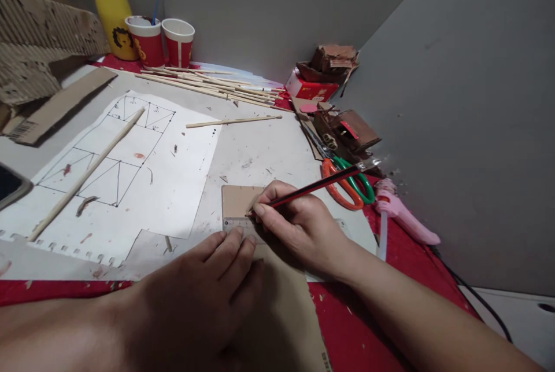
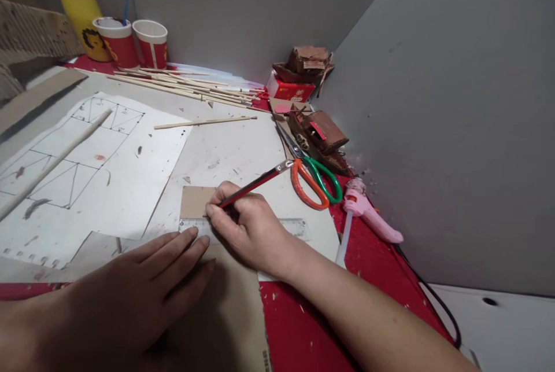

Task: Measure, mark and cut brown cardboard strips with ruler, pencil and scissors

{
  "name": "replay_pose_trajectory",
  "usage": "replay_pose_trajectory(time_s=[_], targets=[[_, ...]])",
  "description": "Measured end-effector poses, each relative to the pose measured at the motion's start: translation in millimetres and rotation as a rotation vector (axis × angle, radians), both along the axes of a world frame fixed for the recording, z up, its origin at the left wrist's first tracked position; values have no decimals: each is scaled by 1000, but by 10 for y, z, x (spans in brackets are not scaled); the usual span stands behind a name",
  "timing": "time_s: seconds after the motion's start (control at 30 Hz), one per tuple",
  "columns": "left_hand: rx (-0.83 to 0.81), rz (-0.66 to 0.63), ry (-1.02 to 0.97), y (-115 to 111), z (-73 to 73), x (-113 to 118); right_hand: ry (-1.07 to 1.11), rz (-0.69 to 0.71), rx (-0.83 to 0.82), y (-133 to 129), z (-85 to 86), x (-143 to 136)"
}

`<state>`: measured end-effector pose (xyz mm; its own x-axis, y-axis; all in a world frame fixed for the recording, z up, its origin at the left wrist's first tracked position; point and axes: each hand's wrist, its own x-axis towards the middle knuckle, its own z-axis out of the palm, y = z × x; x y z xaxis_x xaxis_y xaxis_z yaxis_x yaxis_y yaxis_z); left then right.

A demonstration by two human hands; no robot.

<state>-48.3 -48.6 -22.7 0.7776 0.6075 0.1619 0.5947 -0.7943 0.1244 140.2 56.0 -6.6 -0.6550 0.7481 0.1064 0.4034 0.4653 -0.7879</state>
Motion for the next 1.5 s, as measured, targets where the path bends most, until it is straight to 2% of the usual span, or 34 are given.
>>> replay_pose_trajectory(time_s=[0.17,0.33,0.6,1.33,1.5], targets=[[-4,36,14,-6,-6,1,20,-9,17,-4,-31,4],[49,-22,-3,23,-29,-15,53,-19,23,0,-68,14],[30,-25,24,32,1,-1,53,0,-9,12,-52,15],[-21,62,22,-37,-19,26,100,-68,-93,-13,-66,7],[-36,64,14,-42,-15,25,81,-33,-98,-13,-67,8]])
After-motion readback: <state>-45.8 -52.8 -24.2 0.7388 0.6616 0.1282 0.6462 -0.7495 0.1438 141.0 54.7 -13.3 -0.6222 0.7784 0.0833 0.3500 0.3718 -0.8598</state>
